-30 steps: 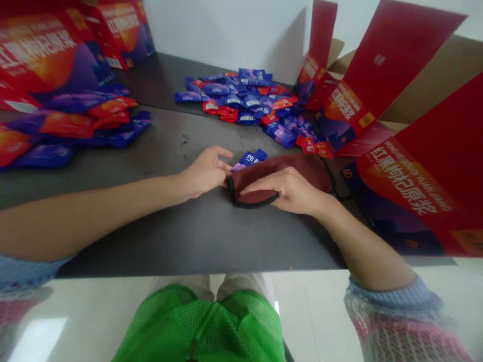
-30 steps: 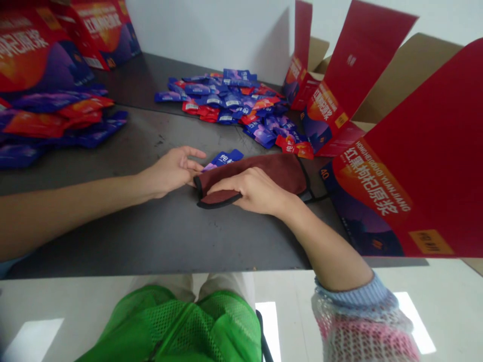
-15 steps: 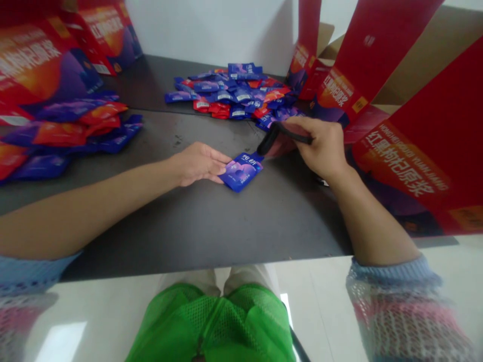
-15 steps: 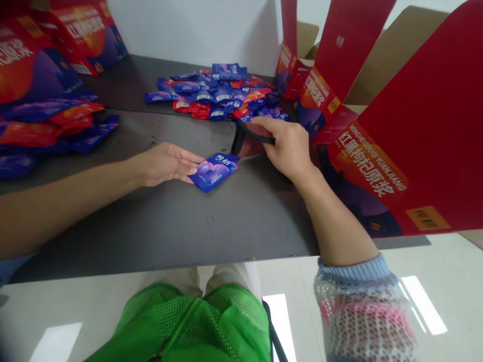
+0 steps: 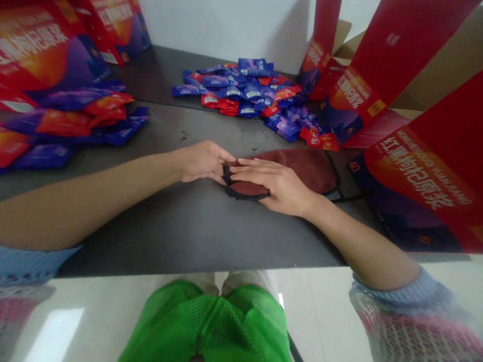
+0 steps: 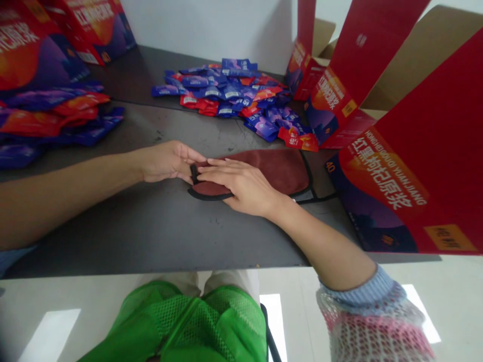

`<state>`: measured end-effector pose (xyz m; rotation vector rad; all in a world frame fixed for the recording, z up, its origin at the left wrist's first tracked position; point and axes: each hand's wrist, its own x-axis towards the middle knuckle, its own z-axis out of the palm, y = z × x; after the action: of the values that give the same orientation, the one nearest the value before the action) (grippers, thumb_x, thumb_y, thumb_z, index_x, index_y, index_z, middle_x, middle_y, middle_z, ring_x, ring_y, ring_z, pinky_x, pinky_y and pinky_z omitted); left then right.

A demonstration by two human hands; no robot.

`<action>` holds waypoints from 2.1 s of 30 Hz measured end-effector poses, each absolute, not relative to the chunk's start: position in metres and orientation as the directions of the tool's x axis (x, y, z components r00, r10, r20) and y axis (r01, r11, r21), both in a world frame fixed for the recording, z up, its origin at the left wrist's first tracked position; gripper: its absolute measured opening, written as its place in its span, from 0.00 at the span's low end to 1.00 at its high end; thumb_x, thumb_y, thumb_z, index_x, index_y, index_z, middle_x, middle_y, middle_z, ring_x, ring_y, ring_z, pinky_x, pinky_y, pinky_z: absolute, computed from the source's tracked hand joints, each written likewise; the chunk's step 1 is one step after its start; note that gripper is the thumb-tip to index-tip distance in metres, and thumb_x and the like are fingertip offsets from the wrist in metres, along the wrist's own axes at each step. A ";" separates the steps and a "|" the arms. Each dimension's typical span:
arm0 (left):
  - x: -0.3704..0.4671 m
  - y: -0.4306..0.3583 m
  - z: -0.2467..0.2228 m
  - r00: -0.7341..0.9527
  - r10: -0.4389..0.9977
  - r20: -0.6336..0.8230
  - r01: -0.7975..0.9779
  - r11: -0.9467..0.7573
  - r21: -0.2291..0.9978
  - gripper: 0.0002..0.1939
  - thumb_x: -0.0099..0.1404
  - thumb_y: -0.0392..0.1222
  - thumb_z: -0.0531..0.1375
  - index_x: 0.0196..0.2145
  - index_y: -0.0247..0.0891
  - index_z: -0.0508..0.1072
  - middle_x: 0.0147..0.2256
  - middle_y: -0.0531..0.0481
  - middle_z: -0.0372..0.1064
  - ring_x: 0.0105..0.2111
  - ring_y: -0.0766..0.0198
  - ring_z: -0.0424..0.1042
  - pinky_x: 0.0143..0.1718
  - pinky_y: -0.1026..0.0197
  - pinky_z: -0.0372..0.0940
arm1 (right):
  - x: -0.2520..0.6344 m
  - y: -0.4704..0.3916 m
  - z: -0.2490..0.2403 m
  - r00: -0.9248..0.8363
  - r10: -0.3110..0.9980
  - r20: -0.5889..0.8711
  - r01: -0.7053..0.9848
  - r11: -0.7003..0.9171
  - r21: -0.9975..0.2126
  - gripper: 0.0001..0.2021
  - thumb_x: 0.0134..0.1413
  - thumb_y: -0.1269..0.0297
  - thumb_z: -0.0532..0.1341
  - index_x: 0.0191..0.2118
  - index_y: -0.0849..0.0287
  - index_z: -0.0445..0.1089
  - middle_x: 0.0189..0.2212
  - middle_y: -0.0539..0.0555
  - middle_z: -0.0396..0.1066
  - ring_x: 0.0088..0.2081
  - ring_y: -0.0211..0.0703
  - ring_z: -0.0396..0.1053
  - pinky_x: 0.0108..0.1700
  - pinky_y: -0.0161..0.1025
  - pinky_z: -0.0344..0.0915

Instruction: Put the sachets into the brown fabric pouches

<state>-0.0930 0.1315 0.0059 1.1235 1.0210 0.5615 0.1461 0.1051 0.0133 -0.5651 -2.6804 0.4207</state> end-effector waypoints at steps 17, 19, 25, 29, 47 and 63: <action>-0.094 0.130 0.002 0.381 0.855 -0.353 0.071 0.354 0.933 0.17 0.50 0.31 0.74 0.40 0.32 0.84 0.41 0.39 0.82 0.39 0.54 0.81 0.43 0.54 0.76 | 0.184 0.137 0.034 -0.540 0.798 0.267 0.838 0.539 0.081 0.19 0.65 0.59 0.57 0.57 0.51 0.75 0.48 0.57 0.82 0.45 0.58 0.79 0.38 0.45 0.69; -0.095 0.135 0.004 0.429 0.827 -0.363 0.057 0.376 0.925 0.16 0.49 0.30 0.74 0.39 0.31 0.84 0.41 0.39 0.82 0.40 0.53 0.81 0.44 0.53 0.76 | 0.180 0.133 0.031 -0.540 0.792 0.283 0.829 0.558 0.020 0.22 0.62 0.65 0.58 0.61 0.51 0.73 0.52 0.55 0.80 0.49 0.58 0.79 0.42 0.46 0.71; -0.100 0.138 0.005 0.456 0.813 -0.362 0.053 0.382 0.923 0.14 0.50 0.28 0.73 0.37 0.30 0.84 0.36 0.39 0.82 0.38 0.53 0.82 0.48 0.48 0.75 | 0.163 0.121 0.015 -0.737 0.638 0.223 0.595 0.769 -0.235 0.29 0.55 0.77 0.57 0.61 0.54 0.73 0.63 0.54 0.71 0.64 0.49 0.69 0.60 0.46 0.69; -0.096 0.131 0.008 0.462 0.814 -0.352 0.072 0.362 0.930 0.18 0.51 0.24 0.69 0.41 0.32 0.83 0.34 0.41 0.82 0.40 0.50 0.82 0.47 0.49 0.75 | 0.159 0.111 0.020 -0.826 0.514 0.231 0.425 0.838 -0.342 0.32 0.50 0.80 0.59 0.60 0.50 0.74 0.64 0.52 0.70 0.66 0.47 0.67 0.64 0.47 0.66; -0.103 0.133 0.007 0.484 0.796 -0.363 0.112 0.355 0.928 0.23 0.54 0.32 0.73 0.49 0.31 0.80 0.44 0.37 0.81 0.40 0.53 0.82 0.47 0.52 0.77 | 0.172 0.105 0.054 -0.898 0.440 -0.002 0.363 0.738 -0.569 0.12 0.59 0.61 0.68 0.48 0.47 0.82 0.46 0.45 0.82 0.47 0.43 0.80 0.50 0.35 0.69; -0.096 0.131 0.011 0.348 0.855 -0.385 0.040 0.396 0.917 0.31 0.51 0.21 0.69 0.53 0.28 0.73 0.35 0.42 0.80 0.36 0.56 0.81 0.47 0.49 0.77 | 0.196 0.159 0.013 -0.584 0.722 0.371 0.549 0.688 -0.475 0.15 0.65 0.58 0.62 0.52 0.55 0.80 0.48 0.55 0.82 0.49 0.51 0.79 0.52 0.44 0.71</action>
<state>-0.0959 0.1310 0.0108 1.0337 1.0918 0.6730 0.1960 0.1587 0.0135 -0.9735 -2.3535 0.4208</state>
